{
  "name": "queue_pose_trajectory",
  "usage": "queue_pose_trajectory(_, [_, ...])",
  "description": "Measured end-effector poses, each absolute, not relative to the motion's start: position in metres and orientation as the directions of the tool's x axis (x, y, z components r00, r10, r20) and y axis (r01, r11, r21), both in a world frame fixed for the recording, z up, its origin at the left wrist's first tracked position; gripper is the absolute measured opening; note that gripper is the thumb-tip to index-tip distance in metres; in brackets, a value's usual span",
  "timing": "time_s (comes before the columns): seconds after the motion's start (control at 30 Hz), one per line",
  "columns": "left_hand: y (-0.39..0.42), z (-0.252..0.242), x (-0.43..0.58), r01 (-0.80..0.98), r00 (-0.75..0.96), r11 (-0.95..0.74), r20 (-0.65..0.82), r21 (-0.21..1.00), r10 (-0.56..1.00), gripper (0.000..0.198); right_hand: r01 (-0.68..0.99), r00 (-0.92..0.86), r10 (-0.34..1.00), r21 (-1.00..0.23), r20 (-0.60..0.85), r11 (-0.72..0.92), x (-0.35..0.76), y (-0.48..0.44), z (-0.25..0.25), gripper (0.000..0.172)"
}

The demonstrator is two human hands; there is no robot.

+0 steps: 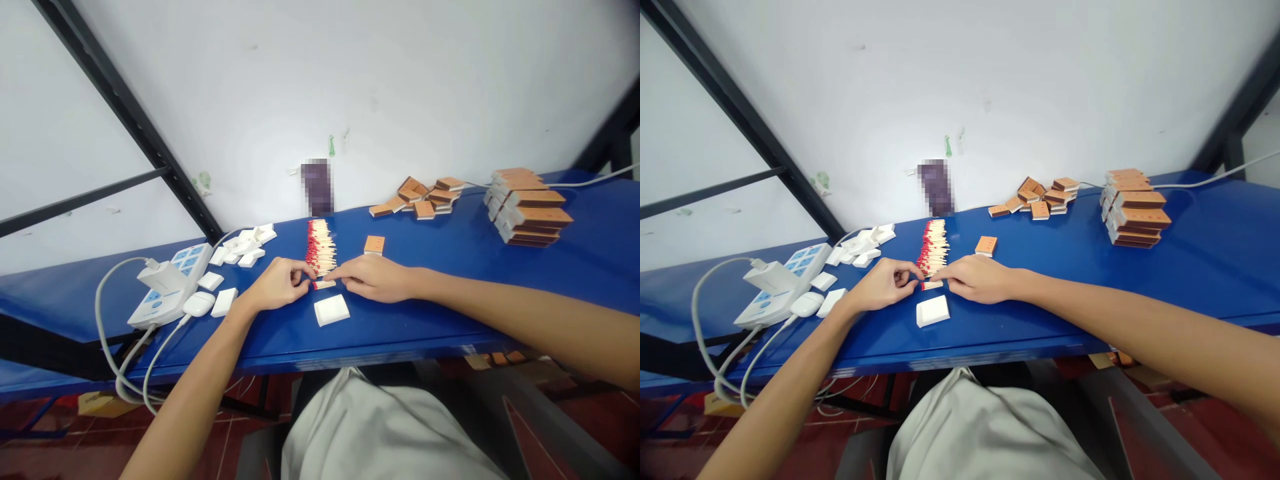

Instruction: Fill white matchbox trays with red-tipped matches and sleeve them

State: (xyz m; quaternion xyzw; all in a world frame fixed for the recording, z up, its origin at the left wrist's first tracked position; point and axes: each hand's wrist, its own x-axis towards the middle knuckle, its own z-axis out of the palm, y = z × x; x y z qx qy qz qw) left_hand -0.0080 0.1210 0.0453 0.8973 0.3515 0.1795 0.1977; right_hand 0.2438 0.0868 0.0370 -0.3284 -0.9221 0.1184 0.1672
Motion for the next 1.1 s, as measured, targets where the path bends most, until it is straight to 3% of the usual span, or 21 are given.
queue_pose_trajectory(0.43, [0.1264,0.0408,-0.0112,0.601,0.67,-0.721,0.273,0.345,0.69,0.018,0.587,-0.704,0.671,-0.341,0.233,0.734,0.2447,0.0885,0.035,0.046])
queue_pose_trajectory(1.1, [0.1274,0.0382,-0.0113,0.605,0.664,-0.713,0.269,0.356,0.698,0.01,0.595,-0.726,0.663,-0.315,0.185,0.739,0.2444,0.0859,0.0377,0.043])
